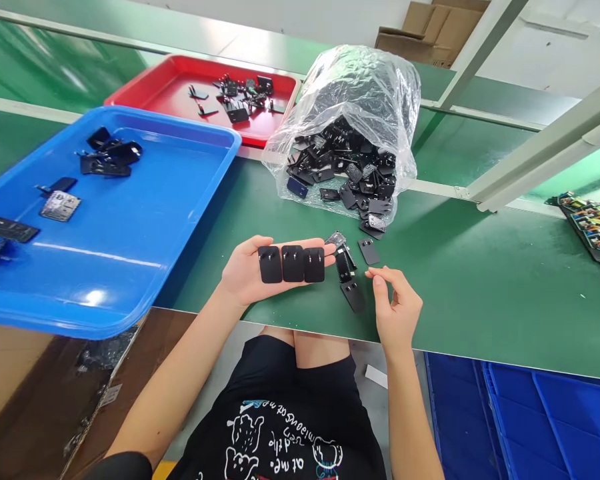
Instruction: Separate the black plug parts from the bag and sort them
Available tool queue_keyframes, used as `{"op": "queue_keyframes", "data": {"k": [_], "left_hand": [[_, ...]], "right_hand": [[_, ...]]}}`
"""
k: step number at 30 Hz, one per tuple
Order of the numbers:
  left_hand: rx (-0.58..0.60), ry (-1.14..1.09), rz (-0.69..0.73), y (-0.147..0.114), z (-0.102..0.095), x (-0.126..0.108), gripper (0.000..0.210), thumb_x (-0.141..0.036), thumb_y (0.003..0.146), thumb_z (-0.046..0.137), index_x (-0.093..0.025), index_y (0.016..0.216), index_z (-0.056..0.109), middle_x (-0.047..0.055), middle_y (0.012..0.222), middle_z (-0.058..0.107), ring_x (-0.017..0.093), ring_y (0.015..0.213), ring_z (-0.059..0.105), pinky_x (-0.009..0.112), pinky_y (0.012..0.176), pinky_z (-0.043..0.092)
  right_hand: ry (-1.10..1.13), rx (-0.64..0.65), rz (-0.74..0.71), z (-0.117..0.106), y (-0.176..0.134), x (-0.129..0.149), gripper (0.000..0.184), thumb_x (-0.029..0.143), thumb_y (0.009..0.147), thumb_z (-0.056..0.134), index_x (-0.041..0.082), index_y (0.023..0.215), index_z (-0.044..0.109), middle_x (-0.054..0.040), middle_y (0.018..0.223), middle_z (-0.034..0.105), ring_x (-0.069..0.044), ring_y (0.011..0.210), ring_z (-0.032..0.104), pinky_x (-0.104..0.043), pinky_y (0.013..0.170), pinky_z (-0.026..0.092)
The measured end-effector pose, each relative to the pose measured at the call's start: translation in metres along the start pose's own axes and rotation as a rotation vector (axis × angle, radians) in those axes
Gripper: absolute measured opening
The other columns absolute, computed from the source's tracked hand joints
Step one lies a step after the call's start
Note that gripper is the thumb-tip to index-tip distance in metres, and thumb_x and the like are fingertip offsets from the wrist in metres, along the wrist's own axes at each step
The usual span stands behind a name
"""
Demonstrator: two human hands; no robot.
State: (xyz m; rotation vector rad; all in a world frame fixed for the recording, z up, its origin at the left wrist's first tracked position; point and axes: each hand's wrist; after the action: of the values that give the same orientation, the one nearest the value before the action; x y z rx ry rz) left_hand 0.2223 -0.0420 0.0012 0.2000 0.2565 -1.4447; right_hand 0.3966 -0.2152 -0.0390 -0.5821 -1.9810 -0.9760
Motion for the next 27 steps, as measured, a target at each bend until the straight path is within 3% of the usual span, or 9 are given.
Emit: {"op": "queue_keyframes", "data": {"k": [9, 27], "left_hand": [[-0.085, 0.005, 0.068, 0.0016, -0.0021, -0.0012, 0.069, -0.036, 0.086, 0.031, 0.002, 0.144, 0.032, 0.023, 0.139, 0.049, 0.034, 0.134, 0.040, 0.045, 0.109, 0.032], [-0.110, 0.005, 0.105, 0.0022, -0.0011, -0.0027, 0.067, -0.034, 0.088, 0.032, 0.002, 0.144, 0.031, 0.024, 0.140, 0.048, 0.033, 0.130, 0.046, 0.041, 0.101, 0.042]], "right_hand": [[-0.010, 0.005, 0.041, 0.0007, -0.0006, 0.0010, 0.019, 0.033, 0.089, 0.057, 0.021, 0.087, 0.071, -0.0039, 0.081, 0.070, -0.019, 0.078, 0.065, -0.040, 0.084, 0.051], [-0.051, 0.048, 0.071, -0.0006, 0.0005, 0.0019, 0.023, 0.037, 0.088, 0.056, 0.020, 0.086, 0.070, -0.0054, 0.081, 0.072, -0.021, 0.078, 0.066, -0.035, 0.072, 0.051]]}}
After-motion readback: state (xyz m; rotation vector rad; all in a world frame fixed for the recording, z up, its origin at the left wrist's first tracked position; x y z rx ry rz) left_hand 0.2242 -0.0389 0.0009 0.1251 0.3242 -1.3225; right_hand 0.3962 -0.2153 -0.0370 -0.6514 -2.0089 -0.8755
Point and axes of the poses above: each hand's wrist, its own y-axis towards the middle knuckle, its own z-axis out of the palm, x = y × z
